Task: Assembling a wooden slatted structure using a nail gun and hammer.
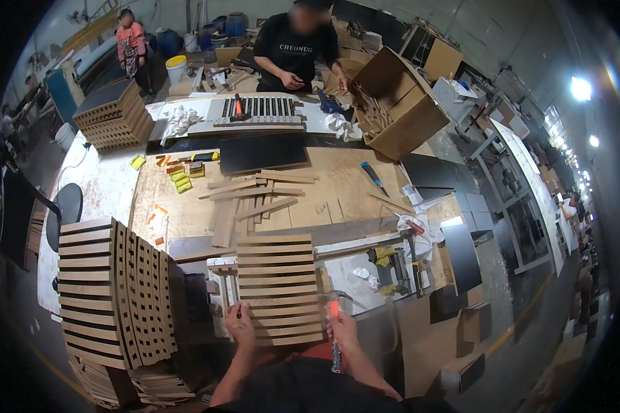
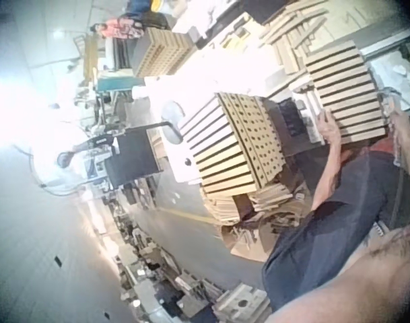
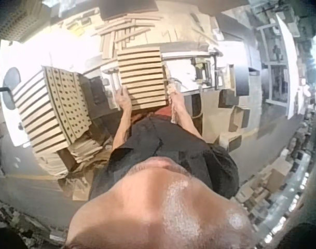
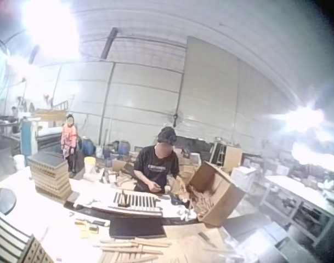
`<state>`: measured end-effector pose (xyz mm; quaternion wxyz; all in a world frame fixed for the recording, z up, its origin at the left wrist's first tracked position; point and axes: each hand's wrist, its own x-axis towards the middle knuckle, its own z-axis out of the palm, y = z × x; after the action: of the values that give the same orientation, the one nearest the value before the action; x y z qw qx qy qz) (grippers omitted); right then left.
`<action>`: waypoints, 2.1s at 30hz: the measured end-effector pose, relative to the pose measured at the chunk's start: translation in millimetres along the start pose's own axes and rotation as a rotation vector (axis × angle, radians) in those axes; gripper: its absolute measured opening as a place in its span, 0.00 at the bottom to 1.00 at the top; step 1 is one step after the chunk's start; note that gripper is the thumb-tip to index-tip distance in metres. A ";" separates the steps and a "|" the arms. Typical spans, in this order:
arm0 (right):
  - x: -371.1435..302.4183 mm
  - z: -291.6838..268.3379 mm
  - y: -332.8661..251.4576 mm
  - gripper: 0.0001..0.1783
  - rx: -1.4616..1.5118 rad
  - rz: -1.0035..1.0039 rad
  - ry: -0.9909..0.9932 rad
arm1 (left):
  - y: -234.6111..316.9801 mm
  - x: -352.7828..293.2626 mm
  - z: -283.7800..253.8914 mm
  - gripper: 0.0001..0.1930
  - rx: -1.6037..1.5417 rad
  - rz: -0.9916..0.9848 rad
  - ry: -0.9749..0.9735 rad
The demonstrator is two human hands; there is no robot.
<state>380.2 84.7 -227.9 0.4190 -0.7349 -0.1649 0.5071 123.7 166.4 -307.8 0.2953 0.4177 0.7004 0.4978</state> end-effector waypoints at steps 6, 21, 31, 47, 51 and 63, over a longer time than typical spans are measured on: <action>-0.7 0.7 -4.1 0.08 0.050 0.040 0.033 | 4.7 0.7 -2.7 0.08 0.056 0.036 -0.011; 2.9 -7.8 -2.5 0.04 0.019 0.038 -0.026 | 23.1 -1.7 -3.6 0.07 0.048 0.113 0.005; 8.4 -5.0 7.9 0.07 -0.013 0.038 -0.010 | 25.1 -12.5 -14.3 0.09 0.142 0.186 -0.030; 4.7 0.5 14.5 0.07 0.127 0.026 -0.007 | 7.4 -17.5 -12.3 0.18 0.131 0.193 -0.110; 4.4 2.5 12.7 0.07 0.124 0.029 -0.002 | 16.5 -16.7 -15.2 0.18 0.128 0.187 -0.131; 2.3 6.3 16.2 0.07 0.108 0.027 0.014 | 15.5 -15.9 -17.9 0.19 0.105 0.129 -0.152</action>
<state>372.7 79.4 -242.8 0.4523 -0.7171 -0.1246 0.5154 121.0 146.8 -287.3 0.2926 0.5133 0.6727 0.4454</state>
